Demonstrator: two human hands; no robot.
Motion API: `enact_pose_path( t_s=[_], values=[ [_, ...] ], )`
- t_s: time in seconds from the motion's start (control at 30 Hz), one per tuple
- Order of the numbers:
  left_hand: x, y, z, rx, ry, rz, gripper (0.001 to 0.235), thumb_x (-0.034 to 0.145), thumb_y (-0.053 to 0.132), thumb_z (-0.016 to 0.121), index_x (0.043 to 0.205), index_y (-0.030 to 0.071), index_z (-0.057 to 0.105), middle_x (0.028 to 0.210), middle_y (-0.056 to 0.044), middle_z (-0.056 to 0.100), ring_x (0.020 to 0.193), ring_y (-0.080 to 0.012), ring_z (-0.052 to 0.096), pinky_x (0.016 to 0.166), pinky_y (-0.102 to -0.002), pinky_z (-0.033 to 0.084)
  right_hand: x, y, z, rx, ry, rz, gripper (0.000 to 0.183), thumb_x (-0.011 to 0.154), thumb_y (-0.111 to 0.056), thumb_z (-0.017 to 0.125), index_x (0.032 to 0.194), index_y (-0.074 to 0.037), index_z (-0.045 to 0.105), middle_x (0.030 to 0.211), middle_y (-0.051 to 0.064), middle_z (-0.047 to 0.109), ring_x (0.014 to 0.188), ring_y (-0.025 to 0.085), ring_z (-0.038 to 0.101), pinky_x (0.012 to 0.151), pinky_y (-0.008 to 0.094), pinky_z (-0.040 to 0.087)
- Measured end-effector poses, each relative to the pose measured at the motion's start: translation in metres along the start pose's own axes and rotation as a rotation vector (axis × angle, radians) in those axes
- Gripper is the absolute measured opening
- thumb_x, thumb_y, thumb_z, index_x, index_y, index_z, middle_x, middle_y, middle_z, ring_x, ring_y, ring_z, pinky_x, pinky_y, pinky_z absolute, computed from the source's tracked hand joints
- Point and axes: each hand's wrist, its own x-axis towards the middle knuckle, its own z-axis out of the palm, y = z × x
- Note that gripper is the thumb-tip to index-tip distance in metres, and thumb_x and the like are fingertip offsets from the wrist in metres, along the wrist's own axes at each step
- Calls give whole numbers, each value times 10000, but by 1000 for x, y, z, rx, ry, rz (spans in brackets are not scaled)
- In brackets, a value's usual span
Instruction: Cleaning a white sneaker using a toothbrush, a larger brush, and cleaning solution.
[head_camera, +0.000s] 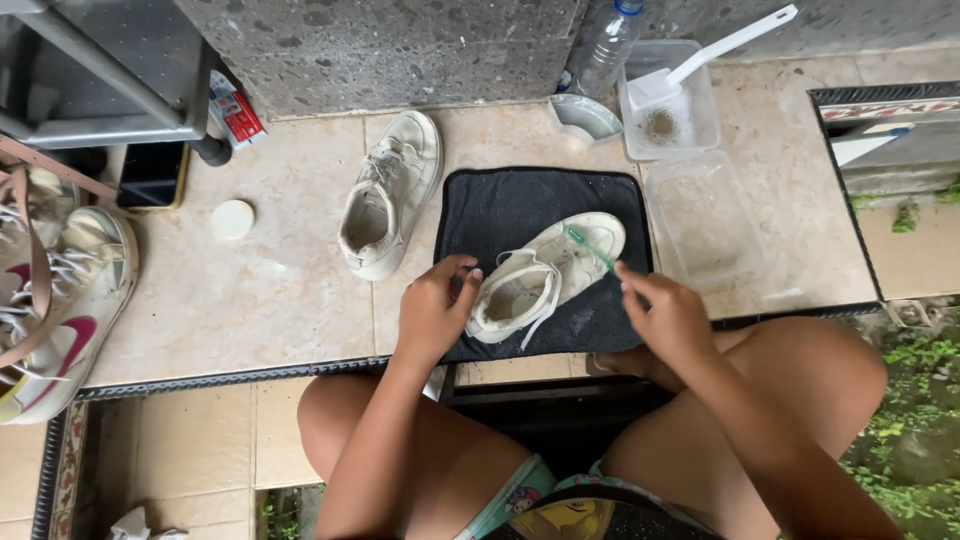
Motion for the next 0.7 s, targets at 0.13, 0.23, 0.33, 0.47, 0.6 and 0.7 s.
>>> enact_pose_path(
  t_s=[0.13, 0.23, 0.33, 0.47, 0.6, 0.7],
  values=[
    [0, -3, 2, -23, 4, 15, 280, 1004, 241, 605, 1135, 33, 739, 836, -130, 772, 711, -315, 725, 623, -428, 584, 11, 3, -10, -41, 48, 36, 292, 930, -102, 709, 1177, -211, 819, 786, 126, 751, 691, 327, 718, 620, 416, 575],
    [1, -2, -1, -10, 8, 32, 262, 999, 222, 607, 1125, 39, 746, 823, -127, 771, 709, -317, 727, 620, -425, 584, 4, -1, -6, 30, -11, 51, 284, 897, -105, 721, 1139, -212, 825, 741, 123, 750, 653, 314, 722, 587, 410, 581],
    [0, -1, -2, -23, 7, 31, 264, 1001, 218, 604, 1130, 34, 742, 830, -137, 771, 707, -320, 726, 615, -428, 582, 2, 4, -19, -111, 47, 97, 256, 939, -164, 711, 1154, -256, 815, 758, 109, 729, 717, 324, 718, 622, 447, 586],
    [2, 0, -7, -15, -18, 38, 281, 982, 251, 626, 1134, 45, 741, 829, -122, 771, 720, -323, 725, 634, -435, 585, -17, 3, -20, -63, 39, 26, 279, 919, -137, 702, 1154, -228, 822, 760, 109, 746, 662, 301, 714, 604, 411, 592],
    [0, 4, -5, -20, -32, 49, 300, 989, 262, 615, 1145, 37, 737, 835, -123, 773, 720, -307, 727, 636, -428, 588, -40, 14, 0, -61, 133, -18, 203, 895, -170, 739, 1043, -274, 832, 799, 45, 756, 722, 261, 722, 632, 375, 579],
    [0, 2, -2, -11, -42, 55, 296, 994, 252, 605, 1139, 30, 737, 832, -129, 772, 721, -322, 726, 635, -439, 586, -40, 23, -2, -61, 212, -37, 161, 916, -169, 742, 1028, -243, 830, 857, 28, 773, 759, 243, 725, 659, 365, 577]
  ],
)
